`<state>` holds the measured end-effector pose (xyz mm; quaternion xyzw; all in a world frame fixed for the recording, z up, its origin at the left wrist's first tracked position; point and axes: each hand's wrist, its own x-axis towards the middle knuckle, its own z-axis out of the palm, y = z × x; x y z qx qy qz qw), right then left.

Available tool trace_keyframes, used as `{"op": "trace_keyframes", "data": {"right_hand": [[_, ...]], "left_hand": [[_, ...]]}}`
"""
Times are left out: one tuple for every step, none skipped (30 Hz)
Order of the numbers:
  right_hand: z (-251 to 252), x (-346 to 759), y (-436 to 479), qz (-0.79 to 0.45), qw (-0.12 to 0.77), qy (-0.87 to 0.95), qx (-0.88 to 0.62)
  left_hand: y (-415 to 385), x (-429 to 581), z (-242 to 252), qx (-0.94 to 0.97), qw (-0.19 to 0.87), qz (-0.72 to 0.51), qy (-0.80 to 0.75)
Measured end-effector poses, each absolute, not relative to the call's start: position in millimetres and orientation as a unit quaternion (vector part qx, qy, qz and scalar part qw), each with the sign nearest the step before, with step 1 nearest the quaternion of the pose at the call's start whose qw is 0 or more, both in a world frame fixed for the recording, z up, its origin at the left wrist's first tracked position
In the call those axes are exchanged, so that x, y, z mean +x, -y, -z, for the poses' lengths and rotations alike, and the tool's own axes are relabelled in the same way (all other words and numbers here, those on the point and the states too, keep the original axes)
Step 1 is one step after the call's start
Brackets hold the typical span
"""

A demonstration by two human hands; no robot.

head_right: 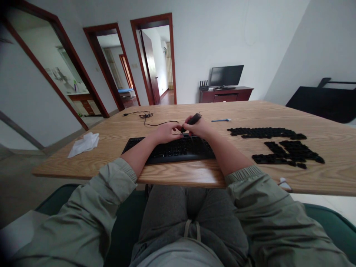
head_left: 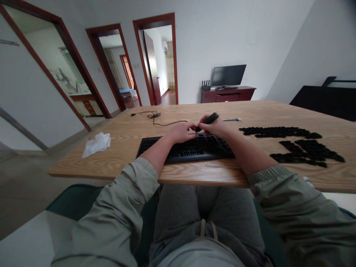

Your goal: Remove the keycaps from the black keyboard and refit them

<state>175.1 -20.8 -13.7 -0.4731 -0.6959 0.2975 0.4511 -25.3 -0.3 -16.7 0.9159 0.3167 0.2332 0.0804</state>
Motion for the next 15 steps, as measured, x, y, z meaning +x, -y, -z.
{"op": "trace_keyframes", "data": {"right_hand": [[14.9, 175.4, 16.0, -0.302, 0.457, 0.695, -0.466], [15.9, 175.2, 12.2, -0.300, 0.462, 0.694, -0.464], [16.5, 174.5, 9.4, -0.291, 0.466, 0.695, -0.464], [16.9, 173.6, 7.6, -0.277, 0.468, 0.699, -0.463], [17.0, 172.4, 6.7, -0.261, 0.469, 0.707, -0.461], [17.0, 171.2, 6.7, -0.244, 0.472, 0.713, -0.458], [16.9, 170.1, 7.2, -0.230, 0.476, 0.717, -0.453], [16.8, 169.2, 8.1, -0.222, 0.480, 0.721, -0.449], [16.9, 168.7, 9.0, -0.218, 0.480, 0.724, -0.446], [17.2, 168.4, 10.0, -0.216, 0.475, 0.727, -0.447], [17.7, 168.5, 10.7, -0.215, 0.466, 0.728, -0.455], [18.5, 168.9, 11.2, -0.214, 0.455, 0.727, -0.467], [19.6, 169.5, 11.6, -0.212, 0.444, 0.727, -0.479], [20.9, 170.2, 11.8, -0.208, 0.434, 0.727, -0.490], [22.5, 171.0, 12.0, -0.203, 0.425, 0.729, -0.497]], "left_hand": [[-1.4, -22.7, 17.2, 0.912, 0.098, -0.242, -0.318], [-2.8, -20.7, 17.5, 0.907, 0.114, -0.250, -0.319], [-3.9, -19.4, 17.8, 0.903, 0.126, -0.257, -0.319], [-4.5, -18.8, 17.8, 0.901, 0.134, -0.262, -0.318], [-4.6, -18.6, 17.7, 0.900, 0.136, -0.266, -0.318], [-4.5, -18.9, 17.5, 0.899, 0.135, -0.269, -0.319], [-4.2, -19.5, 17.3, 0.897, 0.132, -0.272, -0.322], [-4.1, -20.2, 17.3, 0.895, 0.130, -0.275, -0.327], [-4.2, -21.0, 17.4, 0.891, 0.130, -0.280, -0.333], [-4.7, -21.8, 17.8, 0.887, 0.132, -0.286, -0.338], [-5.7, -22.7, 18.4, 0.883, 0.138, -0.292, -0.341], [-6.9, -23.5, 19.2, 0.879, 0.146, -0.298, -0.342], [-8.2, -24.4, 20.1, 0.877, 0.156, -0.302, -0.340], [-9.5, -25.2, 21.0, 0.875, 0.165, -0.305, -0.339], [-10.5, -26.0, 21.7, 0.873, 0.171, -0.307, -0.338]]}}
